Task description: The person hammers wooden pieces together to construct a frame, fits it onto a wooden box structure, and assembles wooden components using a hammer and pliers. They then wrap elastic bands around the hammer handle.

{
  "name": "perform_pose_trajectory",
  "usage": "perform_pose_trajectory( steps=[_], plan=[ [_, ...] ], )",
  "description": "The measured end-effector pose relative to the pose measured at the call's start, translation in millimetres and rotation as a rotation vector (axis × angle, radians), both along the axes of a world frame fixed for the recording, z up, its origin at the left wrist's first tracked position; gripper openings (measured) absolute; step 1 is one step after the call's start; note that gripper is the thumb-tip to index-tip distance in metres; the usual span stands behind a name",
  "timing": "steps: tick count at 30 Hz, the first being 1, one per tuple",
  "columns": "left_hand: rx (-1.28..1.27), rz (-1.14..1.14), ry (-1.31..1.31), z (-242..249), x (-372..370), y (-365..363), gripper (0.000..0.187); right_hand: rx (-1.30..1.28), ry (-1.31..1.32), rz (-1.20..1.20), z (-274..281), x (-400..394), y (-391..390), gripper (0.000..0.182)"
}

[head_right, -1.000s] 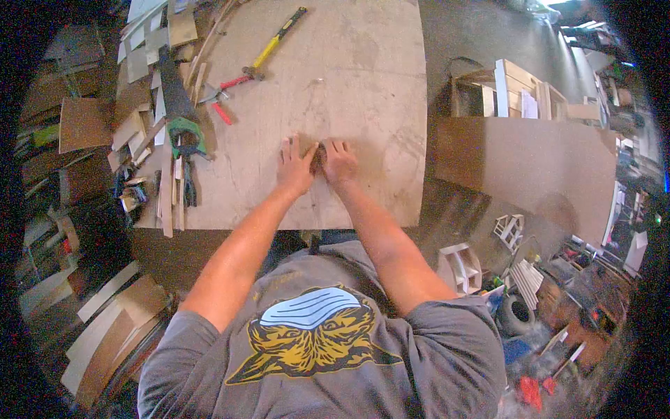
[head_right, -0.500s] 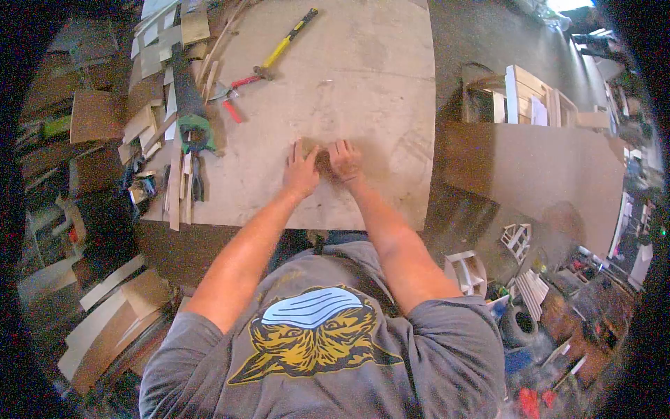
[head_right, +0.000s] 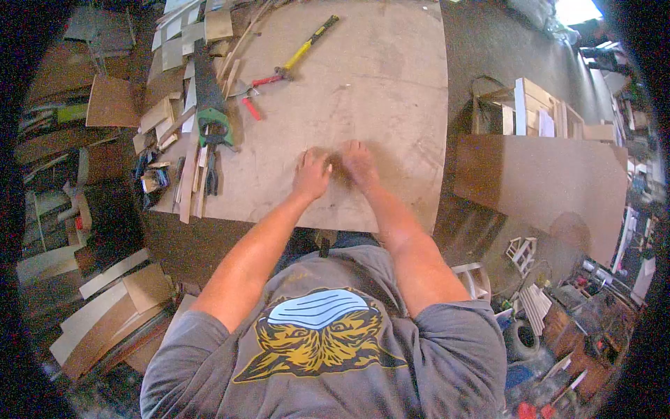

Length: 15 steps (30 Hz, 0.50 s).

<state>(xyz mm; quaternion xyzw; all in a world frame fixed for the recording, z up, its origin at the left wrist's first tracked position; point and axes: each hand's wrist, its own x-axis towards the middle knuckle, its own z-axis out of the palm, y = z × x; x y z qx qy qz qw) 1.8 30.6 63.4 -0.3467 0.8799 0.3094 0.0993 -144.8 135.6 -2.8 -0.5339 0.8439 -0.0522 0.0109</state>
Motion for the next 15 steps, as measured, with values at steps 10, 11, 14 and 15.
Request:
perform_pose_trajectory(
  steps=[10,11,14,15],
  plan=[
    [0.176,0.334,0.297,-29,0,-11,0.039,-0.262,-0.543,-0.539,22,6,-11,0.014],
    [0.264,0.404,0.342,-17,1,-10,0.038,-0.263,-0.544,-0.537,23,10,-16,0.014],
    [0.386,0.512,0.44,-2,12,-15,0.037,-0.293,-0.583,-0.522,40,41,-42,0.016],
    [0.398,0.531,0.466,1,19,-21,0.037,-0.325,-0.62,-0.524,54,57,-52,0.016]
  ],
)
